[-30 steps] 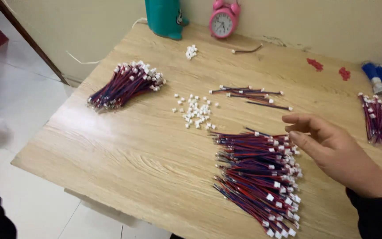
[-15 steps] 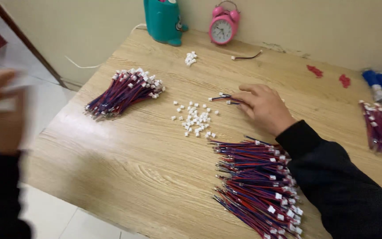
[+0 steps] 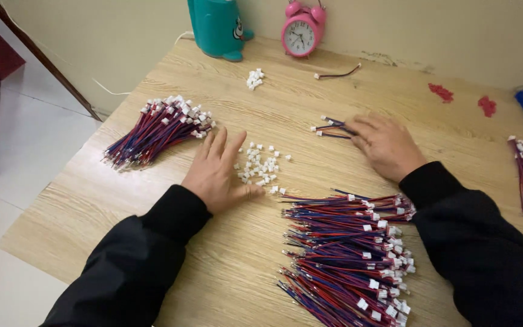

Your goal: Assembling small white plastic connectors onto the ends of multi-colored wire bundles

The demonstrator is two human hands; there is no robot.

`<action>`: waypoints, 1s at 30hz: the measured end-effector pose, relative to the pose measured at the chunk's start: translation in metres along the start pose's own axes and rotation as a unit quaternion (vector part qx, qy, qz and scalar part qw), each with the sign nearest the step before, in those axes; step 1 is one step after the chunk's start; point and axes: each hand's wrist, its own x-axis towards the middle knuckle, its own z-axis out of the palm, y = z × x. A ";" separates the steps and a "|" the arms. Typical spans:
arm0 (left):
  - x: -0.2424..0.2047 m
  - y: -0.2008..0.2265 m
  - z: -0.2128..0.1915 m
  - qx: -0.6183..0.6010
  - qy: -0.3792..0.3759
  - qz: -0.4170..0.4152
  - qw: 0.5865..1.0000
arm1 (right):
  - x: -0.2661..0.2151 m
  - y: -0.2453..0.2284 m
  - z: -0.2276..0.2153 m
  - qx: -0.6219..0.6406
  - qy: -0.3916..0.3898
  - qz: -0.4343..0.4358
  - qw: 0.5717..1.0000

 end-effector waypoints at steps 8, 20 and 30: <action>0.015 0.016 0.011 0.007 -0.027 0.009 1.000 | -0.033 -0.059 -0.068 0.238 -0.090 0.011 0.967; 0.035 0.040 0.021 0.037 -0.064 -0.063 0.995 | -0.075 -0.091 -0.092 0.296 -0.127 0.042 0.946; 0.044 0.116 0.056 0.026 0.084 0.187 0.978 | -0.089 -0.051 -0.092 0.236 -0.057 0.132 0.961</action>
